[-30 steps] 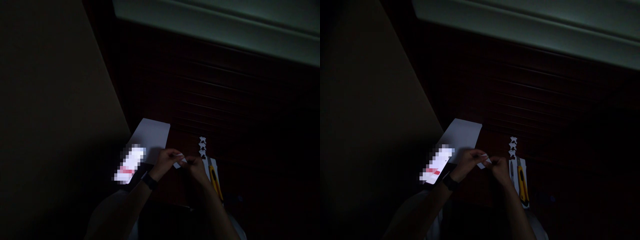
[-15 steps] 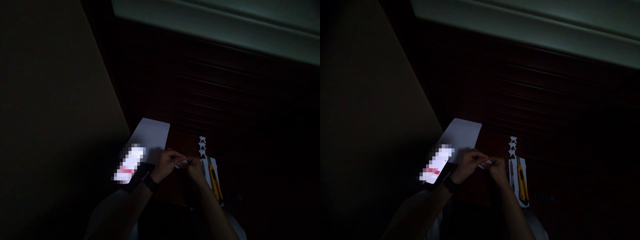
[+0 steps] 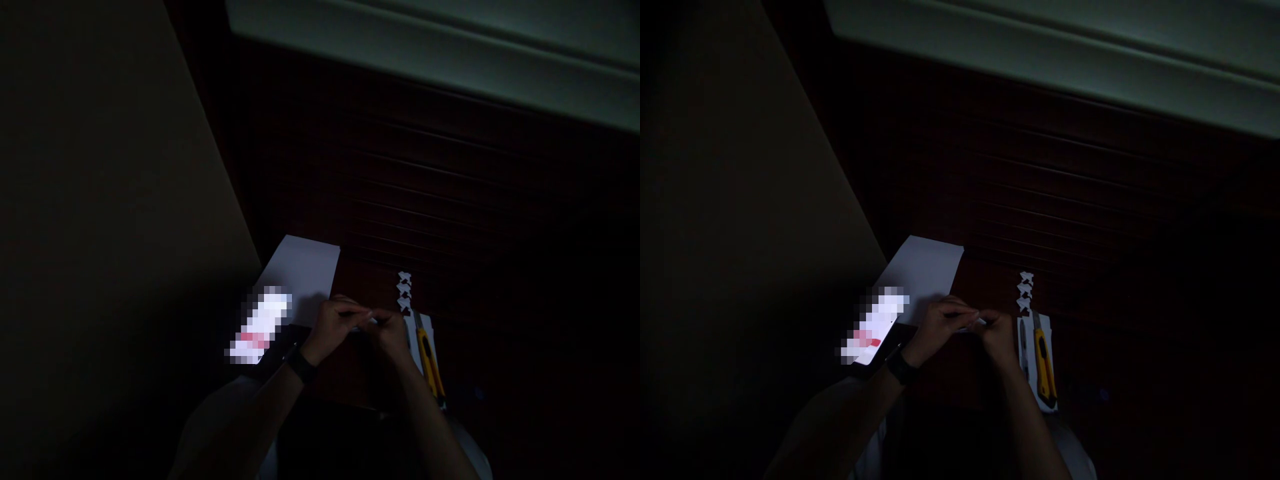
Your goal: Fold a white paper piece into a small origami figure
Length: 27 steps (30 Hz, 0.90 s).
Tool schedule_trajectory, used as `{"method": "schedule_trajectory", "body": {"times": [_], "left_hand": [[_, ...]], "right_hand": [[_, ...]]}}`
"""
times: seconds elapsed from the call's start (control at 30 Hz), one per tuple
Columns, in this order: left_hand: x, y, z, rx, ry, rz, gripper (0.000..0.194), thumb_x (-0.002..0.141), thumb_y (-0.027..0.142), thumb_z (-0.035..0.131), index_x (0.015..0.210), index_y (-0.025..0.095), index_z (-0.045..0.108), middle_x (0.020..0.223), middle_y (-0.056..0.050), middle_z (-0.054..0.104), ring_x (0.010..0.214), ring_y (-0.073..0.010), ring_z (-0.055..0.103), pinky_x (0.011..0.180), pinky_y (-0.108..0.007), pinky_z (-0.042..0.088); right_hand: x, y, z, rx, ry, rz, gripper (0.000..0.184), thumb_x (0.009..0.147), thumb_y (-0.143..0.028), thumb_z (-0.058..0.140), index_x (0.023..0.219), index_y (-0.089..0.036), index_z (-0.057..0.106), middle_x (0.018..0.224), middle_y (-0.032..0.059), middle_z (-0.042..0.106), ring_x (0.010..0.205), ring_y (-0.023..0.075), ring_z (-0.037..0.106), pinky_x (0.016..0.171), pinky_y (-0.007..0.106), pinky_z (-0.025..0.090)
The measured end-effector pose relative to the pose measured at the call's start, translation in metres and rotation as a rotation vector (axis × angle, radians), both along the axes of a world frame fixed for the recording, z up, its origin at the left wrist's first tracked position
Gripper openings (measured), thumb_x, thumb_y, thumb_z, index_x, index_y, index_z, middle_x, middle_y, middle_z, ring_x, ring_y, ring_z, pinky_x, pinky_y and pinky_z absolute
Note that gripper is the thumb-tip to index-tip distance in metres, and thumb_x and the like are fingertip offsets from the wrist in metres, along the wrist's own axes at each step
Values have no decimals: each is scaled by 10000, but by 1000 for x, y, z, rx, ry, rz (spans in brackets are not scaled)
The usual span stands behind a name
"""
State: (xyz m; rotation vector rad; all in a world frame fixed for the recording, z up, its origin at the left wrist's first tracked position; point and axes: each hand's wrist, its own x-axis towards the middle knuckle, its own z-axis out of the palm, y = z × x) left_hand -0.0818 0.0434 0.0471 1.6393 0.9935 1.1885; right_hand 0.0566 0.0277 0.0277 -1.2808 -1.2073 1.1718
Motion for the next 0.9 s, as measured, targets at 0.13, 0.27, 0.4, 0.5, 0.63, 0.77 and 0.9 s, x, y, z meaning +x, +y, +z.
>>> {"method": "schedule_trajectory", "body": {"times": [0.13, 0.27, 0.4, 0.5, 0.63, 0.77, 0.9], "left_hand": [[-1, -3, 3, -17, -51, -14, 205, 748, 315, 594, 889, 193, 680, 908, -61, 666, 874, -182, 593, 795, -297, 452], [-3, -5, 0, -117, -58, 21, 324, 730, 350, 603, 1002, 176, 632, 1014, -80, 643, 929, -192, 586, 794, -288, 458], [-3, -7, -10, -157, 61, 65, 315, 721, 411, 584, 882, 151, 662, 859, -70, 678, 781, -180, 616, 670, -247, 460], [-2, -11, -14, -121, 151, 118, 345, 759, 446, 509, 740, 141, 668, 706, -36, 669, 667, -156, 596, 580, -220, 420], [-1, -19, -16, -94, 240, 94, 384, 744, 469, 503, 664, 128, 660, 611, -17, 636, 592, -136, 554, 524, -209, 367], [1, -28, -29, -90, 266, 57, 375, 733, 479, 508, 695, 139, 661, 633, -27, 640, 597, -141, 553, 532, -216, 360], [0, -37, -49, -163, 217, 44, 383, 751, 485, 478, 651, 151, 637, 587, -23, 626, 556, -139, 556, 521, -220, 363]], "right_hand": [[2, -1, -1, -60, 12, -64, 173, 612, -299, 680, 648, -130, 673, 530, -5, 597, 469, 109, 487, 459, 210, 361], [5, 2, -3, -130, 177, -116, 251, 590, -340, 710, 697, -116, 672, 561, 20, 610, 492, 127, 520, 490, 230, 396], [5, 3, -11, -129, 233, -144, 335, 609, -398, 696, 785, -114, 673, 622, 46, 635, 535, 147, 550, 518, 246, 413], [4, -2, -19, -115, 194, -153, 365, 647, -445, 653, 789, -109, 667, 614, 45, 627, 513, 141, 536, 497, 241, 403], [5, -11, -24, -71, 48, -226, 399, 671, -499, 597, 689, -104, 652, 533, 19, 579, 455, 117, 477, 436, 215, 352], [4, -20, -27, -3, -217, -259, 452, 698, -539, 537, 571, -115, 627, 475, 7, 545, 437, 114, 445, 414, 210, 291], [-3, -33, -30, 43, -594, -327, 575, 820, -543, 333, 501, -138, 588, 457, 42, 552, 435, 135, 472, 435, 233, 274]]}}
